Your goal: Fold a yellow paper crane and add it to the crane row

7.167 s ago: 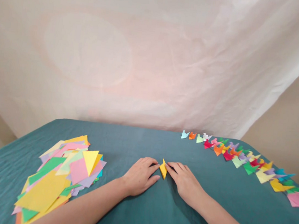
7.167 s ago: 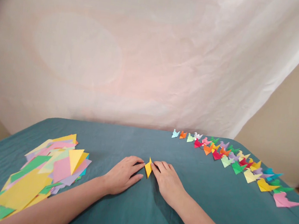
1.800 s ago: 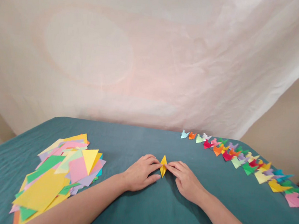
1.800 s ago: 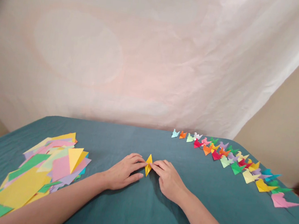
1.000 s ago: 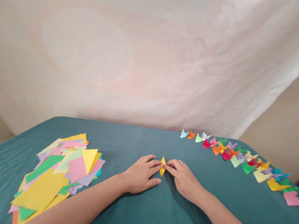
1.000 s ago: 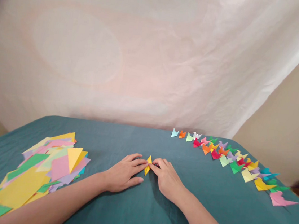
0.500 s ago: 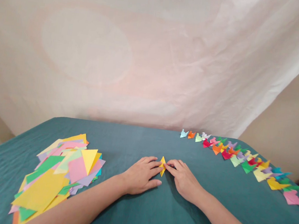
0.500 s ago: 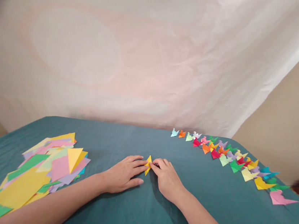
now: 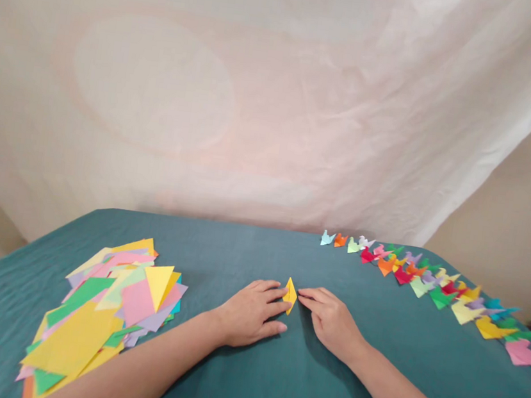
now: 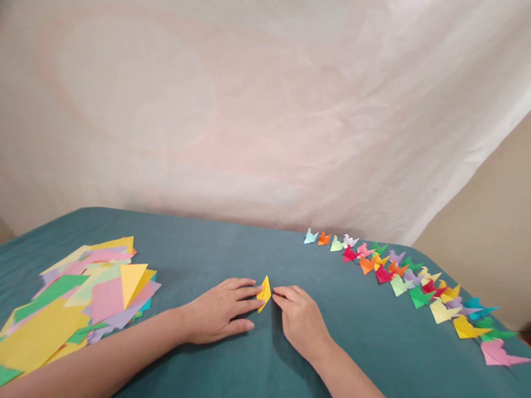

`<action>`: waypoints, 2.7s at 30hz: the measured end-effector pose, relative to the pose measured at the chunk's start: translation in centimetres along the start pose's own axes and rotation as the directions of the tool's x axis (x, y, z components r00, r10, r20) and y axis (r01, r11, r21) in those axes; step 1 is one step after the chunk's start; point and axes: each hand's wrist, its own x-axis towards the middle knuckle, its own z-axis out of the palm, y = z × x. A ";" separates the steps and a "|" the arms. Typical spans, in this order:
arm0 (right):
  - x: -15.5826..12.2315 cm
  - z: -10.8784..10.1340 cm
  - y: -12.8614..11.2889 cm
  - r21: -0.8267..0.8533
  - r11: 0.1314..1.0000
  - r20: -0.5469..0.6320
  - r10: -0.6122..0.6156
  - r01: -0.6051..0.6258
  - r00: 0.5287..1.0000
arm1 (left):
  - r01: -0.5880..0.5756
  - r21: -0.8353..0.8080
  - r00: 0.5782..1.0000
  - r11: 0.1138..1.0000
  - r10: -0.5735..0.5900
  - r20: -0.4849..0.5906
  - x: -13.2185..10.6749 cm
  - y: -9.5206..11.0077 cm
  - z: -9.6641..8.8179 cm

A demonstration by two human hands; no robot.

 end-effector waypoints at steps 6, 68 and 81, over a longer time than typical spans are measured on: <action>0.1 -0.2 -0.2 -0.041 0.999 0.021 -0.020 0.021 1.000 | 0.021 -0.021 1.000 1.000 -0.021 0.017 -0.1 0.0 0.0; 0.3 -0.1 -0.9 -0.269 0.952 0.068 -0.132 0.146 0.989 | 0.062 -0.034 0.998 0.997 -0.062 0.010 0.0 0.2 -0.1; 0.4 0.2 -0.9 -0.251 0.947 0.062 -0.191 0.201 0.980 | 0.034 0.005 0.999 0.999 -0.034 -0.002 0.1 0.4 -0.2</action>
